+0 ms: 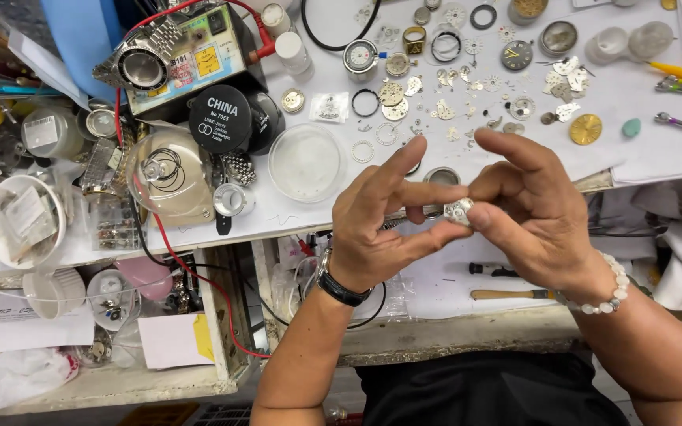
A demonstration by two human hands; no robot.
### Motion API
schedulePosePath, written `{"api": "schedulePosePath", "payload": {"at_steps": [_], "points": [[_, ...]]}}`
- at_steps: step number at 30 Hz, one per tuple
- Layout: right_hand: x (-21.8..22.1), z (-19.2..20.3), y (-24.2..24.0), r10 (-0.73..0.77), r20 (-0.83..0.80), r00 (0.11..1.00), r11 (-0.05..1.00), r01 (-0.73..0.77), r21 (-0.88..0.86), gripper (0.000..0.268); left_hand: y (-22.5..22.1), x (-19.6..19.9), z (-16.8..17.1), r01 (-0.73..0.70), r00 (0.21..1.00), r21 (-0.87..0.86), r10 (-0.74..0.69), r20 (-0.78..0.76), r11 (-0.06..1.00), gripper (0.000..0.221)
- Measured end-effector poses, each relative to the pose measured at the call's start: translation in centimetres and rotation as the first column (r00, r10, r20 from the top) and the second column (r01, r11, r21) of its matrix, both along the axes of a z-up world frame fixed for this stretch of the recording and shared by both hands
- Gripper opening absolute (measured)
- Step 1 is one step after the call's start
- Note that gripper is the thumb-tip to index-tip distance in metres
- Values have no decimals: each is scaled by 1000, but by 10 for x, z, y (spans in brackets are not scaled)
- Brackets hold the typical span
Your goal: Repairing and assembling tiny components of a watch movement on a cluttered workbench.
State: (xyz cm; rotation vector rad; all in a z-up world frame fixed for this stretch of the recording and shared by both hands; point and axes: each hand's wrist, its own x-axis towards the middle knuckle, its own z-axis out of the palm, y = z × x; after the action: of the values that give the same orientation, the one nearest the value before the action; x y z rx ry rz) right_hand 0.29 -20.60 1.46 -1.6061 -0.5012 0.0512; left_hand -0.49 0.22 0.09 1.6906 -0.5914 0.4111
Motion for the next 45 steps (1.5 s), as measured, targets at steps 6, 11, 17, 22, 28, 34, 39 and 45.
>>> {"api": "schedulePosePath", "payload": {"at_steps": [6, 11, 17, 22, 28, 34, 39, 45], "points": [[-21, 18, -12, 275, -318, 907, 929, -166, 330, 83, -8, -9, 9, 67, 990, -2, -66, 122, 998, 81], [-36, 7, -22, 419, -419, 806, 839, -167, 517, 91, -19, -31, 12, 106, 988, 4, -106, 110, 994, 79], [-43, -4, -25, 454, -419, 786, 821, -187, 540, 74, -22, -45, 8, 61, 993, 24, -63, 104, 998, 77], [-56, -11, -35, -14, -44, 999, 998, 11, -66, 56, -13, -57, 12, -70, 997, 191, 65, 34, 979, 90], [-43, 22, -47, 137, 274, 952, 970, -72, -233, 15, -21, -57, 10, -109, 991, 288, 80, 107, 951, 78], [-46, 12, -60, 79, -288, 954, 992, -105, -77, 22, -33, -44, 7, 0, 994, 182, -19, 105, 983, 78], [-51, -16, -57, 242, -487, 839, 961, -137, 241, 34, -39, -47, 6, -19, 993, 185, -3, 118, 982, 81], [-51, -26, -56, 396, -490, 777, 879, -166, 447, 55, -38, -53, 6, -4, 997, 135, -7, 76, 991, 87]]}}
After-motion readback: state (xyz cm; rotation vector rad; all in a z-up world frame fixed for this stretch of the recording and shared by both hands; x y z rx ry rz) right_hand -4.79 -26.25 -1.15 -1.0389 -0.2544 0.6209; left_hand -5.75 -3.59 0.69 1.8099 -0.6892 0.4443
